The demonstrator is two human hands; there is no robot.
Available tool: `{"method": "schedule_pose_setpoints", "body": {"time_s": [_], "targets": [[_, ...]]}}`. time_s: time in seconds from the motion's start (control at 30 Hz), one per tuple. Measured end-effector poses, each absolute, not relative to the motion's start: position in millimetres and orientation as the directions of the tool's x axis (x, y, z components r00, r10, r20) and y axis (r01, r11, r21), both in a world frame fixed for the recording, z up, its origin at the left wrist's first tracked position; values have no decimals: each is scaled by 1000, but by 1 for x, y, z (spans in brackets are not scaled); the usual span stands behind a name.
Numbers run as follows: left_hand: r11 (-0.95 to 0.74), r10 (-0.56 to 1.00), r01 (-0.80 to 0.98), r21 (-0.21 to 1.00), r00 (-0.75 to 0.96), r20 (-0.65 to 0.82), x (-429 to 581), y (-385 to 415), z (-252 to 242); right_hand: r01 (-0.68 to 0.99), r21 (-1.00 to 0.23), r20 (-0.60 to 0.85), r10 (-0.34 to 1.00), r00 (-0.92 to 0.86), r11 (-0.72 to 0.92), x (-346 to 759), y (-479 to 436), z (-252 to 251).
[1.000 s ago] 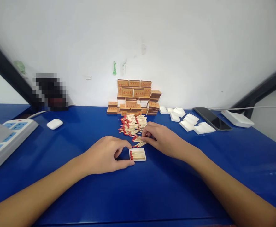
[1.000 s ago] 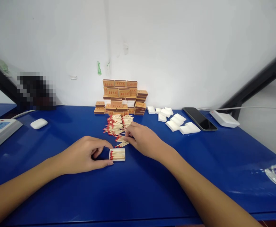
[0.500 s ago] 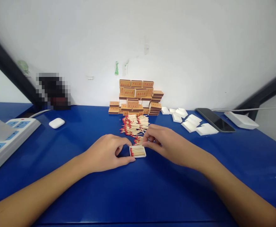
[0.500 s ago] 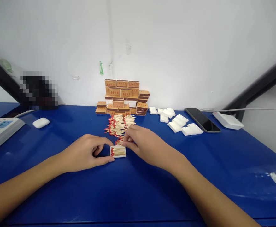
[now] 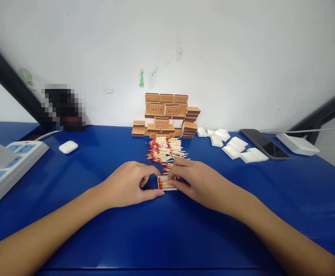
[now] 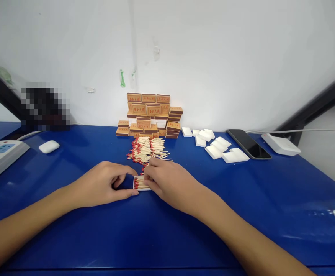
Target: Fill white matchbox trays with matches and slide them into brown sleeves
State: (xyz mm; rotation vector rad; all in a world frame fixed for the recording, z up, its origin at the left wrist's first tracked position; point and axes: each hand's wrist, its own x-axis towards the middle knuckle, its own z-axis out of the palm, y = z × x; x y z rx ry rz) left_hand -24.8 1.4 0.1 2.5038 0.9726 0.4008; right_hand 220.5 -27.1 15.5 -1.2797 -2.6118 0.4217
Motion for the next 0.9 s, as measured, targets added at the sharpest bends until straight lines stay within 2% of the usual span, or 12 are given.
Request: {"method": "schedule_pose_setpoints", "body": {"time_s": [0.4,0.53,0.63,0.73,0.9], "targets": [[-680,680,562,471,724,117,-24,2,2,725,-365,35,786,-617,585,222,-27,18],[-701,656,529,478,741,144,-25,1,3,706,-380,125,789,-601,598,225,-22,20],[-718,647,506,478,737,194,-27,0,5,743,-337,176,814,-554,579,235,-16,21],[-717,655,511,474,726,208,-28,0,8,775,-315,140,835,-532,547,246,-11,22],[-691,644,516,505,757,107,-24,-3,8,730,-408,80,818,-570,548,245,-8,20]]}}
